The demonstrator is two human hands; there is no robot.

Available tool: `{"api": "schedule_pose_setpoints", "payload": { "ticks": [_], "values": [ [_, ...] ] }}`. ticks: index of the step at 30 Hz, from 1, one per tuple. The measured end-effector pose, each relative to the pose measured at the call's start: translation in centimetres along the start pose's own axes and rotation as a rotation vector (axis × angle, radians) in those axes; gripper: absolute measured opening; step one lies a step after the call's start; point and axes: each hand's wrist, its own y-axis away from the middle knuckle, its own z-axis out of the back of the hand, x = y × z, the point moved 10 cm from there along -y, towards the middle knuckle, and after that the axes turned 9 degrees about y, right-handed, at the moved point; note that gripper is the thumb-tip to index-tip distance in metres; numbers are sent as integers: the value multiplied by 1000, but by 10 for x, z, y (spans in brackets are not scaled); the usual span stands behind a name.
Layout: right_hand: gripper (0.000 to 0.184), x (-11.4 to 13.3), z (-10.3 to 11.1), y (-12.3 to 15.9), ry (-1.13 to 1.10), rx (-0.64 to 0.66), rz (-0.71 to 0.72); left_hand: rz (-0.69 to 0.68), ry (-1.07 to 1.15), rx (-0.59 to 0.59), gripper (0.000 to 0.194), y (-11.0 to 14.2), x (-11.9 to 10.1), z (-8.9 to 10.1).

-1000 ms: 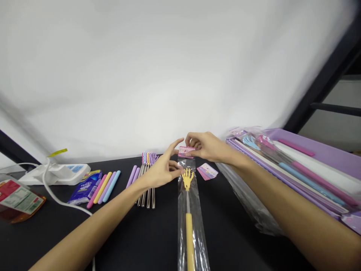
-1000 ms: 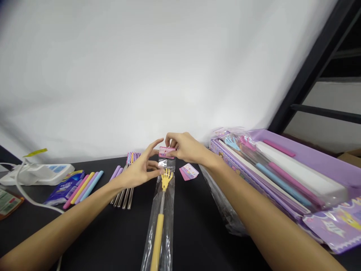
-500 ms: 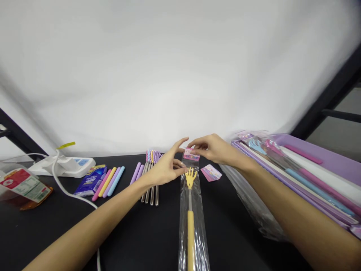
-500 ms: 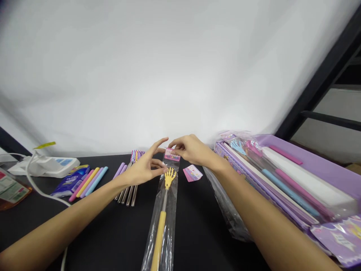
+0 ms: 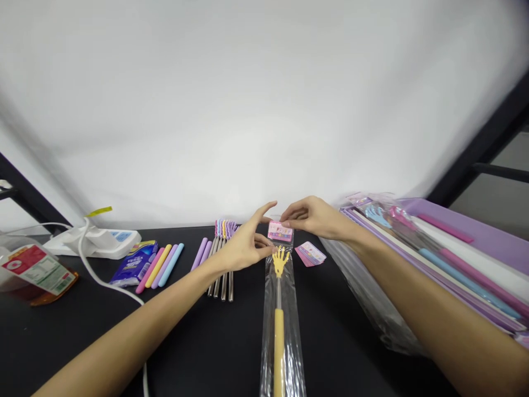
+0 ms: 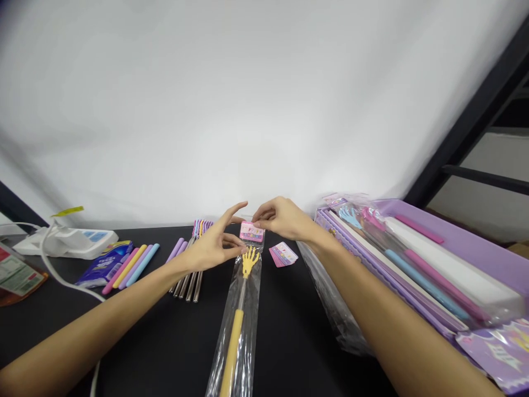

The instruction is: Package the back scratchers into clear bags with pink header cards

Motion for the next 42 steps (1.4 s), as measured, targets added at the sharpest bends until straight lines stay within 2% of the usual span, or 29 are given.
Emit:
{"api": "schedule_pose_setpoints", "payload": {
  "ticks": [4, 10, 16, 21, 25, 28, 30, 32, 34, 37, 42],
  "values": [
    [17, -9, -5, -2, -109, 42, -40, -5, 14, 1, 91, 0, 2, 0],
    [16, -11, -13, -4, -172, 76, -11, 23, 39, -21, 91, -2, 5, 2],
    [22, -8, -10, -6, -185, -22, 8, 5, 55, -21, 89, -1, 1, 0],
    [24, -10, -12, -7, -176, -12, 8, 34, 65, -18, 92, -1, 7, -1],
    [15, 5, -5, -3, -135, -55, 116, 48, 100, -17, 92, -2, 11, 0],
    [16, 16, -5, 1, -137, -3, 175, 56, 130, -52, 91, -3, 12, 6],
    [21, 16, -9, 3, -105, 50, 158, 59, 137, -77, 90, -4, 12, 11],
    [25, 12, -9, 3, -31, 48, 116, 55, 141, -89, 89, -4, 11, 14],
    [25, 8, -6, 2, -1, 4, 79, 48, 143, -94, 89, -3, 9, 16],
    [20, 2, -3, 1, -88, -72, 33, 56, 140, -110, 89, -3, 10, 16],
    [42, -1, -8, -2, -178, -50, 4, 45, 132, -114, 90, -5, 11, 18]
  ]
}}
